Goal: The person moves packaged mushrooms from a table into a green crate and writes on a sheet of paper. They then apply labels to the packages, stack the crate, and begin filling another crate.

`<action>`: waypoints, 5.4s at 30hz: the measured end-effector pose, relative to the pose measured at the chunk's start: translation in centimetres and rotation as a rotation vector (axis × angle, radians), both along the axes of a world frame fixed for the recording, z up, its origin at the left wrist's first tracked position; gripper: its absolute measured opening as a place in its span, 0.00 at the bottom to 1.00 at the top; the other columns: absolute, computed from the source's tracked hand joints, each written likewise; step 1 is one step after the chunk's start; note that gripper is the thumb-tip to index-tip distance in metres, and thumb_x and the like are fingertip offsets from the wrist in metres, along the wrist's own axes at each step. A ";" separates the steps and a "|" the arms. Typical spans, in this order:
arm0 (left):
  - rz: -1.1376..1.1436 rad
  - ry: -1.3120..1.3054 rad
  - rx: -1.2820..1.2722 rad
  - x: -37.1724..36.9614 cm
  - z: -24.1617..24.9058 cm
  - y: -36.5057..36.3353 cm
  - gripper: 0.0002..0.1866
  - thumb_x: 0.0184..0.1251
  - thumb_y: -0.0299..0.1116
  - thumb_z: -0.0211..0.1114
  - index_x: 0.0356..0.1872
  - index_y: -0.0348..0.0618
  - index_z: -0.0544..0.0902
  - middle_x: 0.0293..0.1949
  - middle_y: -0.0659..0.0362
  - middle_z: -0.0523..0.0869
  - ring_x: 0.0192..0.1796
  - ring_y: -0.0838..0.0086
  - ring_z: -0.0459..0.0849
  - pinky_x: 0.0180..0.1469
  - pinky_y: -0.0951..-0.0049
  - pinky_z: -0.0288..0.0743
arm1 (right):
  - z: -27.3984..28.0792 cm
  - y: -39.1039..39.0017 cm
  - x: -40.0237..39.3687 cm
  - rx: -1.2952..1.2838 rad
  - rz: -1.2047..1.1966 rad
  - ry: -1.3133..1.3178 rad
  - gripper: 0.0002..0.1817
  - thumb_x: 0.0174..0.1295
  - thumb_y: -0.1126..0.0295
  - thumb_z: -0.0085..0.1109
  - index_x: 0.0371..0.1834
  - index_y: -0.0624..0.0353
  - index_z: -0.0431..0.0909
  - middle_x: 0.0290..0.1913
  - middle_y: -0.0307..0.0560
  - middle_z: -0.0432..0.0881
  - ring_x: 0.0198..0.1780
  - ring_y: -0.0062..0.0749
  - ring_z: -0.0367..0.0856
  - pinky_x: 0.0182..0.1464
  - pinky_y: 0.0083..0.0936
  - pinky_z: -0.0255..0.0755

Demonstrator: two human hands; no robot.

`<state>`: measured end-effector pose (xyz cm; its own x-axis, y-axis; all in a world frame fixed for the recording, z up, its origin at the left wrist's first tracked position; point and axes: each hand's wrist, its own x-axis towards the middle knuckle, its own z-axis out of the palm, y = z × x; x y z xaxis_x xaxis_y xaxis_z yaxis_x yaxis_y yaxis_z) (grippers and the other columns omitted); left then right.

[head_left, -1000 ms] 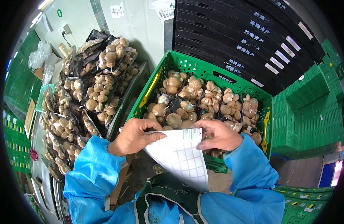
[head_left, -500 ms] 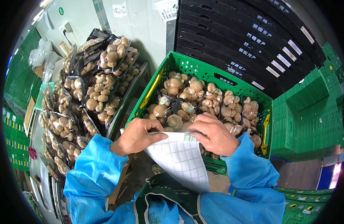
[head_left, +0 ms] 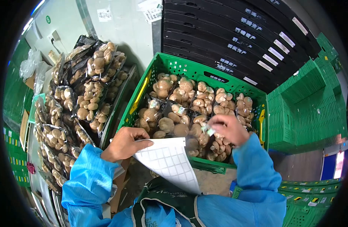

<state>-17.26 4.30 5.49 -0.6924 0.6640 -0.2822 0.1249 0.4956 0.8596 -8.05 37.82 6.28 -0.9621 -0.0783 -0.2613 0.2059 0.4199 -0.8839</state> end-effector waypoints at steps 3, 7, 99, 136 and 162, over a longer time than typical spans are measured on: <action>-0.021 -0.009 0.007 0.2 0.1 0.0 0.08 0.57 0.29 0.70 0.32 0.34 0.82 0.24 0.64 0.81 0.28 0.86 0.74 0.30 0.80 0.69 | -4.3 3.9 -2.2 0.095 0.035 -0.005 0.07 0.62 0.75 0.54 0.41 0.64 0.78 0.37 0.44 0.81 0.39 0.23 0.75 0.42 0.24 0.70; -0.022 0.012 -0.017 0.4 0.5 0.0 0.08 0.56 0.30 0.70 0.32 0.35 0.83 0.23 0.62 0.82 0.27 0.84 0.75 0.29 0.79 0.70 | -6.7 5.2 -4.7 0.243 0.137 0.032 0.08 0.61 0.75 0.54 0.41 0.64 0.79 0.39 0.49 0.82 0.38 0.32 0.79 0.41 0.30 0.72; 0.935 0.442 0.816 11.9 -5.4 -12.1 0.04 0.59 0.23 0.63 0.35 0.38 0.83 0.42 0.57 0.86 0.46 0.73 0.81 0.64 0.59 0.59 | -2.0 -10.7 -2.1 -0.856 -0.149 0.250 0.09 0.63 0.76 0.53 0.46 0.66 0.75 0.47 0.46 0.80 0.48 0.25 0.77 0.54 0.24 0.68; 0.761 0.453 0.209 15.9 5.4 -5.4 0.23 0.48 0.18 0.66 0.50 0.36 0.76 0.31 0.55 0.85 0.37 0.73 0.84 0.41 0.74 0.77 | 4.3 -8.2 6.4 0.090 0.351 0.499 0.27 0.52 0.68 0.67 0.56 0.62 0.71 0.54 0.50 0.72 0.59 0.43 0.69 0.61 0.34 0.63; 0.701 0.232 0.521 13.7 3.8 -3.0 0.03 0.62 0.27 0.60 0.30 0.38 0.78 0.29 0.61 0.82 0.32 0.82 0.76 0.36 0.79 0.70 | 3.9 -15.7 6.4 -0.309 0.261 0.747 0.07 0.51 0.78 0.62 0.34 0.59 0.76 0.45 0.45 0.76 0.47 0.37 0.75 0.50 0.33 0.67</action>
